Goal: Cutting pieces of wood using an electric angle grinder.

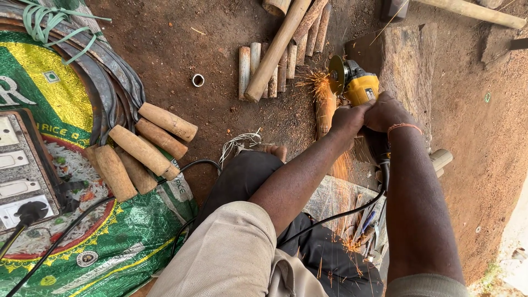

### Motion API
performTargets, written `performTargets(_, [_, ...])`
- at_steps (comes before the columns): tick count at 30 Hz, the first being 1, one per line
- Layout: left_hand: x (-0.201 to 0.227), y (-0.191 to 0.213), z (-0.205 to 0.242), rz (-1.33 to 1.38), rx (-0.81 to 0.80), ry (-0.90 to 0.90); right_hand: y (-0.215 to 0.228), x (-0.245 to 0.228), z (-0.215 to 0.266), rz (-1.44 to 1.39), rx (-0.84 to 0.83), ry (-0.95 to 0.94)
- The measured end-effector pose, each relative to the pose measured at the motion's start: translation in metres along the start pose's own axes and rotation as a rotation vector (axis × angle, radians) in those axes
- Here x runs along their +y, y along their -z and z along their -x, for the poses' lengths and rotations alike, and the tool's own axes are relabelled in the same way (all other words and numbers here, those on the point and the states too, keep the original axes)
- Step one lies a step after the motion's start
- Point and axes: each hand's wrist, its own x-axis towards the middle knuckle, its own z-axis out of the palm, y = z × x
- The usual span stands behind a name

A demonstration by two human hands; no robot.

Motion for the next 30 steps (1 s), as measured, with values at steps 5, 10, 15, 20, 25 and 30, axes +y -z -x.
performTargets(5, [-0.004, 0.0, -0.006, 0.018, -0.004, 0.004, 0.002, -0.003, 0.004, 0.013, -0.005, -0.008])
performTargets(10, [-0.003, 0.001, -0.006, 0.013, 0.008, 0.01, 0.006, -0.008, 0.011, 0.022, -0.008, -0.017])
performTargets(15, [-0.003, 0.002, -0.006, -0.017, -0.027, -0.028, 0.002, -0.003, 0.004, 0.032, 0.006, 0.007])
performTargets(20, [0.002, 0.002, -0.002, 0.004, -0.006, -0.009, -0.002, 0.001, -0.005, 0.055, 0.028, 0.025])
performTargets(25, [0.0, 0.003, -0.007, 0.039, -0.033, 0.001, 0.001, -0.004, 0.001, 0.051, 0.021, 0.017])
performTargets(30, [0.0, 0.003, -0.009, 0.013, -0.013, 0.02, 0.003, -0.006, 0.003, 0.032, 0.008, -0.002])
